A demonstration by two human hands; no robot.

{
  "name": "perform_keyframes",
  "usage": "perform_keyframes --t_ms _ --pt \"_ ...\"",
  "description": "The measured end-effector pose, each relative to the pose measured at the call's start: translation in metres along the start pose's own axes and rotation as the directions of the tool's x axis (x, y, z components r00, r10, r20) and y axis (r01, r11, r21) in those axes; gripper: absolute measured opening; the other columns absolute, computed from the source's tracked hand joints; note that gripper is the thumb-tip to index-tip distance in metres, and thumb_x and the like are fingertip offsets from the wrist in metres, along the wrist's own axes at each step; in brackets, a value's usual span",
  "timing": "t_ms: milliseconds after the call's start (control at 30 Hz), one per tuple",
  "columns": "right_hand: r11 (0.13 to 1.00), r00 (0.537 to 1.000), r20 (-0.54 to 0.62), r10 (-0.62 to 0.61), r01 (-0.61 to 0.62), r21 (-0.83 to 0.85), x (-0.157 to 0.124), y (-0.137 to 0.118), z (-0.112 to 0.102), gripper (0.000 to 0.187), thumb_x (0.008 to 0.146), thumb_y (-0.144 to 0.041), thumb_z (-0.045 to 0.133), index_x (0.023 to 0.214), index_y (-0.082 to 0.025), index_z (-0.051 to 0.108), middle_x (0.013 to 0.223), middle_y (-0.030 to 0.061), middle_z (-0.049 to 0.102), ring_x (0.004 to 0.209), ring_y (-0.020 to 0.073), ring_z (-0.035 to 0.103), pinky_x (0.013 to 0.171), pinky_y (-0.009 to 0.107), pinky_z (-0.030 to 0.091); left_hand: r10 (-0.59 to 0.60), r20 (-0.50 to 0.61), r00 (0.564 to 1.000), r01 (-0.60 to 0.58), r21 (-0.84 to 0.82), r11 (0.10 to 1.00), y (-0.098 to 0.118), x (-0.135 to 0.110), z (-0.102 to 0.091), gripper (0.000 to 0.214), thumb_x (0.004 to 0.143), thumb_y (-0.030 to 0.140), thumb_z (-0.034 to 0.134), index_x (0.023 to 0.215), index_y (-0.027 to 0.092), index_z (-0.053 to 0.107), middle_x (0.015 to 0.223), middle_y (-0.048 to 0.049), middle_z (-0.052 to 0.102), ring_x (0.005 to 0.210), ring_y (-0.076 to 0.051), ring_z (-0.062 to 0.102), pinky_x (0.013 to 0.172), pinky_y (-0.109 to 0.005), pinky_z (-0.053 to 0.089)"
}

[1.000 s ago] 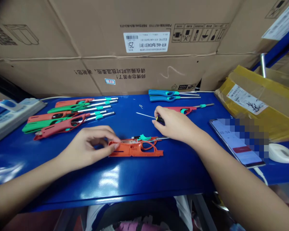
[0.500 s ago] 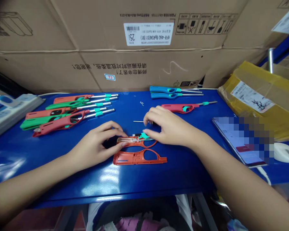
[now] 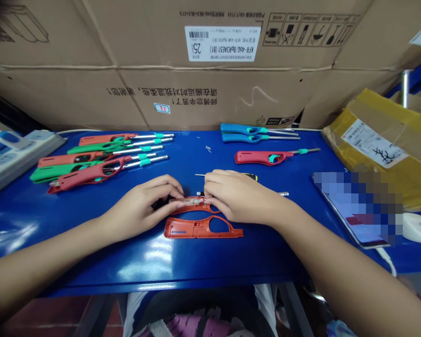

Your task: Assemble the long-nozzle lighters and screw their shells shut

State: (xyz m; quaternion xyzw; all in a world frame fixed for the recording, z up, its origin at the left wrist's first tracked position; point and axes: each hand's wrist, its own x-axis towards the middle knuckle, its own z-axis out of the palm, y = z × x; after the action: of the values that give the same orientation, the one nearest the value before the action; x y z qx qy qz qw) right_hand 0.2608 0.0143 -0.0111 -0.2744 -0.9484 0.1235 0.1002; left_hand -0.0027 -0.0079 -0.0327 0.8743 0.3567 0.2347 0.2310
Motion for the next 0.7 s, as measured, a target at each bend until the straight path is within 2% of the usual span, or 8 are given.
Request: perform_keyframes --t_ms 233,700 --pt "0.997 0.998 0.050 -0.026 0.022 0.069 0.0008 -0.0025 -0.0026 0.014 0.098 -0.017 0.052 0.086 -0.017 0.059 0.088 0.0048 0.060 0.082 0.0187 0.052 0.073 0.031 0.039 -0.005 0.066 0.998 0.015 -0.154 0.988 0.0051 0.0015 -0.0056 0.015 0.098 0.025 0.060 0.090 0.016 0.069 0.097 -0.0041 0.067 0.086 -0.014 0.064 0.076 -0.026 0.053" --pt "0.995 0.997 0.066 -0.026 0.020 0.097 -0.0039 0.0020 -0.0046 0.015 0.099 -0.017 0.051 0.085 -0.018 0.058 0.088 0.0049 0.061 0.083 0.0186 0.052 0.073 0.032 0.040 -0.048 0.077 0.996 0.062 -0.201 0.978 0.0031 0.0016 -0.0109 0.016 0.093 0.023 0.065 0.082 0.014 0.072 0.090 -0.0047 0.068 0.076 -0.014 0.065 0.072 -0.027 0.054"
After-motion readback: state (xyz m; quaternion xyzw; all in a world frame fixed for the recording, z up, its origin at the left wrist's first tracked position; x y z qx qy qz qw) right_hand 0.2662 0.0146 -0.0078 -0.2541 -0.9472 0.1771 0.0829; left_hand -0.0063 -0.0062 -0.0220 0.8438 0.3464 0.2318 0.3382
